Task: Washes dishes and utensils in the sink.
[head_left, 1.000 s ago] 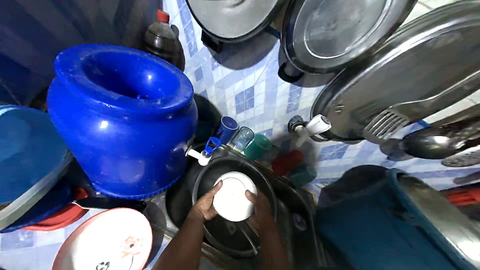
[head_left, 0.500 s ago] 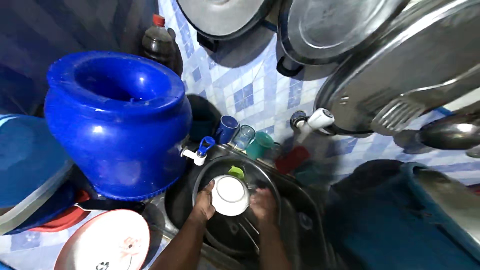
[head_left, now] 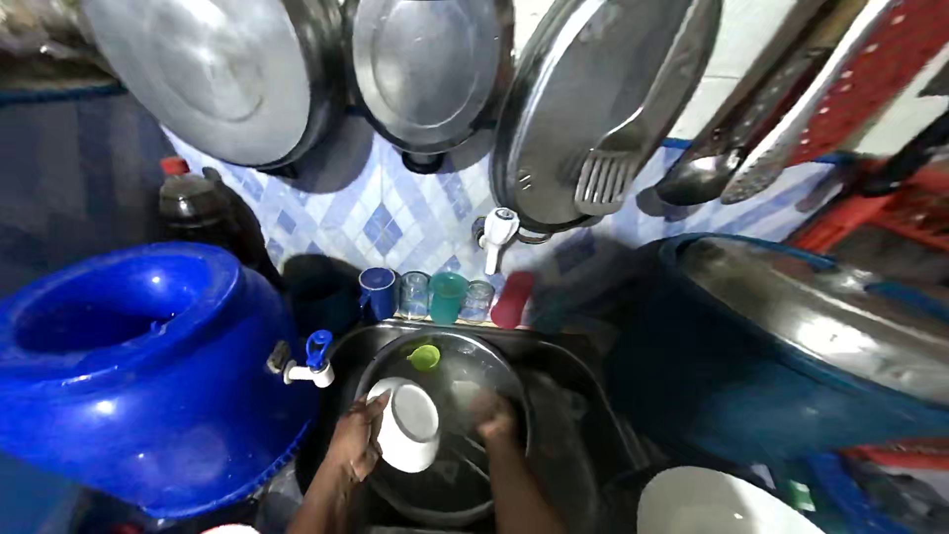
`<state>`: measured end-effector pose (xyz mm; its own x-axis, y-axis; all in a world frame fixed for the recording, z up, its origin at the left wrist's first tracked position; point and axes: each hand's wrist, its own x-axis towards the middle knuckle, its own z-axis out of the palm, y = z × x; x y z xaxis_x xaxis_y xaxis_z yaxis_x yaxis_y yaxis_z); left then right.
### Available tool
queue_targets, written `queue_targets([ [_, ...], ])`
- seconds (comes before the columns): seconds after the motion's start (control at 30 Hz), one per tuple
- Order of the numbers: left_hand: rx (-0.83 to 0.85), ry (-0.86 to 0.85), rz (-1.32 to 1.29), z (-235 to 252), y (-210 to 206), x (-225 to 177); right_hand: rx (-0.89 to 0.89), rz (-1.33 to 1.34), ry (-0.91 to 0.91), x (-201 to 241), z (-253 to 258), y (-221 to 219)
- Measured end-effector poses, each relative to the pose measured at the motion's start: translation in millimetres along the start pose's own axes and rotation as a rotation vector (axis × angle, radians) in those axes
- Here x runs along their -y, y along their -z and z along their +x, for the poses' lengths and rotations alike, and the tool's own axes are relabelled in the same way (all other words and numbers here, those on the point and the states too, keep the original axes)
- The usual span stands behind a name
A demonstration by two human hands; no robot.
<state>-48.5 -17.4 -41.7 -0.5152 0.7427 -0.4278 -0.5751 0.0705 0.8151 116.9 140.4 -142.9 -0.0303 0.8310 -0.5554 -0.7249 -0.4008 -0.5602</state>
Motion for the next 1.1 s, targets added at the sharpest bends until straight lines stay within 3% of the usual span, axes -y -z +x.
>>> queue_targets([
  [0.1, -0.048, 0.061, 0.092, 4, -6, 2, 0.331, 0.116, -0.12, 11, -13, -27],
  [0.23, 0.016, 0.127, 0.26, 4, -35, -1, 0.432, -0.272, -0.126, 10, -86, -101],
  [0.3, 0.105, 0.052, 0.372, -2, -52, -7, 0.503, -0.638, 0.168, 0, -122, -111],
  [0.37, 0.232, -0.093, 0.502, -8, -59, -12, 0.628, -0.972, 0.534, -3, -128, -102],
  [0.43, 0.287, -0.199, 0.657, -9, -61, -11, 0.624, -1.102, 0.646, 6, -113, -92],
  [0.5, 0.356, -0.286, 0.757, -18, -58, -7, 0.519, -1.124, 0.496, 22, -90, -82],
  [0.6, 0.386, -0.373, 0.685, -39, -46, 8, 0.402, -0.899, 0.2, 32, -61, -62],
  [0.67, 0.374, -0.353, 0.661, -48, -37, 16, 0.46, -0.972, 0.26, 34, -75, -63],
  [0.77, 0.286, -0.35, 0.586, -52, -27, 28, 0.823, -1.446, 0.568, 30, -137, -79],
  [0.83, 0.255, -0.414, 0.57, -54, -19, 33, 1.001, -1.532, 0.686, 21, -158, -84],
  [0.87, 0.2, -0.434, 0.574, -59, -18, 35, 0.989, -1.477, 0.637, 20, -155, -85],
  [0.97, 0.07, -0.435, 0.591, -80, -21, 40, 0.733, -1.168, 0.189, 30, -122, -86],
  [1.0, 0.054, -0.429, 0.578, -84, -23, 40, 0.675, -1.117, 0.116, 29, -114, -85],
  [1.03, 0.042, -0.404, 0.567, -85, -24, 39, 0.676, -1.157, 0.129, 27, -115, -85],
  [1.1, 0.06, -0.336, 0.573, -84, -23, 31, 0.832, -1.389, 0.366, 22, -141, -87],
])
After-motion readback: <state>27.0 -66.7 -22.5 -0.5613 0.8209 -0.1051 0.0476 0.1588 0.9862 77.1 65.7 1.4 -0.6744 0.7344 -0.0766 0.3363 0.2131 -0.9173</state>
